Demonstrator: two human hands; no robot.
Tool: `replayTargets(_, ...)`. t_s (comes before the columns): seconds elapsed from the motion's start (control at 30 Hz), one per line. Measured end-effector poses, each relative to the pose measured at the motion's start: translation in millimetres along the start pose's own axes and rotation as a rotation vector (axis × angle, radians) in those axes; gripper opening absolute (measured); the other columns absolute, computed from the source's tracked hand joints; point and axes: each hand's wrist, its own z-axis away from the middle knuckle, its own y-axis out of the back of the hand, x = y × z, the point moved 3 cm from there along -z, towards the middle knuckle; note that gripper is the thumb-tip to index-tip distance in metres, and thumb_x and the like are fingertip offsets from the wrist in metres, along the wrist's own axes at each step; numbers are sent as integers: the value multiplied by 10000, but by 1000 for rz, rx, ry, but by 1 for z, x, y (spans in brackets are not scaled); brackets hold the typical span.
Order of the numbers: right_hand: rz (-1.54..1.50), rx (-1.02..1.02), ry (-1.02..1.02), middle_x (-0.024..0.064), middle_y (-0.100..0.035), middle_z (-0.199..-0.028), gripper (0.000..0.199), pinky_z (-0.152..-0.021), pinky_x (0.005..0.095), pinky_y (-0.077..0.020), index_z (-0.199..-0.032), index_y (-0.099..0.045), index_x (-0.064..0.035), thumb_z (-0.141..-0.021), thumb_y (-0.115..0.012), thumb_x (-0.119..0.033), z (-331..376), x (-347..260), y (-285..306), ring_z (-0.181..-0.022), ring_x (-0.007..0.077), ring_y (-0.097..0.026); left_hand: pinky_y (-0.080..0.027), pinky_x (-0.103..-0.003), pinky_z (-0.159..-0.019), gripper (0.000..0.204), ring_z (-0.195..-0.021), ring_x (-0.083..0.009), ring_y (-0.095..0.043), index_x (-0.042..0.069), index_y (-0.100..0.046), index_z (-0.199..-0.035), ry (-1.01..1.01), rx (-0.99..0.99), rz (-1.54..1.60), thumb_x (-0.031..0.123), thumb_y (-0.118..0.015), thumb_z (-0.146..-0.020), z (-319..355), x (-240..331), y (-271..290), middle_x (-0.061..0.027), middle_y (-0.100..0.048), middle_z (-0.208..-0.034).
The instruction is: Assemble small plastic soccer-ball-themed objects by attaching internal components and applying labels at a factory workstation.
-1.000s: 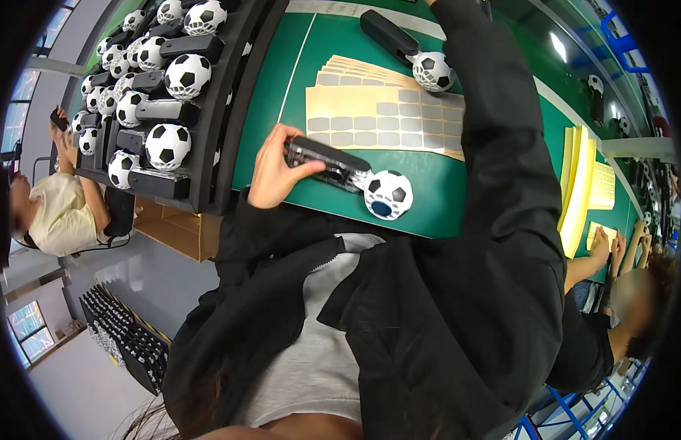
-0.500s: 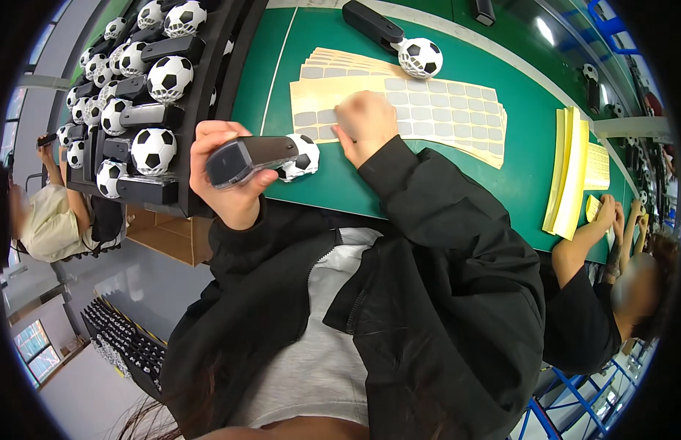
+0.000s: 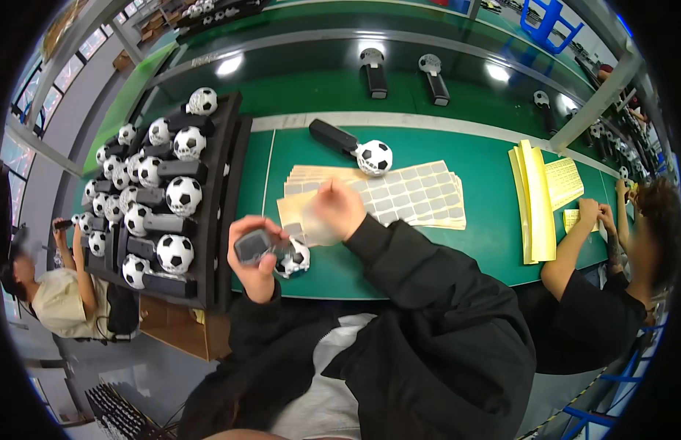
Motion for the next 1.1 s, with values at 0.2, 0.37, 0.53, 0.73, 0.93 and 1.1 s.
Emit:
replayTargets(0.2, 84, -22, 231, 57, -493, -758, 295, -601, 202, -424, -958, -430, -10, -716, -589, 45, -19, -75, -33, -667, 118, -474, -452, -269, -688, 600, -731, -191, -560, 2, -524, -1110, 12, -104, -438, 35, -723, -545, -16, 2, -21, -107, -572, -900)
replayTargets(0.37, -121, -36, -156, 70, -487, -728, 141, -566, 197, -408, -849, -503, 5, -734, -575, 43, -18, -55, -33, -589, 124, -473, -441, -259, -685, 622, -755, -179, -544, -26, -493, -1122, 11, -64, -229, 203, -742, -600, -15, -4, -16, -103, -564, -879)
replayTargets(0.53, -296, -22, -59, 50, -528, -670, 72, -511, 175, -407, -703, -543, -8, -742, -602, -1, -4, -92, -35, -509, 102, -476, -431, -260, -667, 626, -742, -177, -531, -26, -509, -1051, -75, -75, -147, 364, -742, -620, -5, -2, -15, -94, -557, -848)
replayTargets(0.73, -77, -331, -386, 56, -476, -730, 77, -480, 172, -392, -735, -516, -11, -741, -589, -34, 14, -111, -36, -520, 104, -454, -416, -266, -627, 562, -678, -174, -509, 16, -549, -898, -190, -154, -226, 451, -728, -590, -1, -4, -14, -67, -548, -797)
replayTargets(0.93, -73, -329, -484, 58, -498, -751, 85, -496, 169, -400, -746, -531, -10, -724, -612, -25, 18, -111, -36, -530, 97, -466, -404, -264, -609, 539, -642, -171, -478, 30, -555, -829, -261, -152, -253, 468, -733, -570, 1, -6, -21, -43, -541, -768)
replayTargets(1.1, -11, -284, -429, 40, -453, -710, 81, -456, 156, -372, -713, -508, -18, -739, -583, -35, 23, -115, -42, -510, 83, -426, -406, -261, -612, 538, -651, -169, -484, 32, -559, -828, -264, -147, -276, 465, -735, -562, 2, -6, -23, -37, -550, -782)
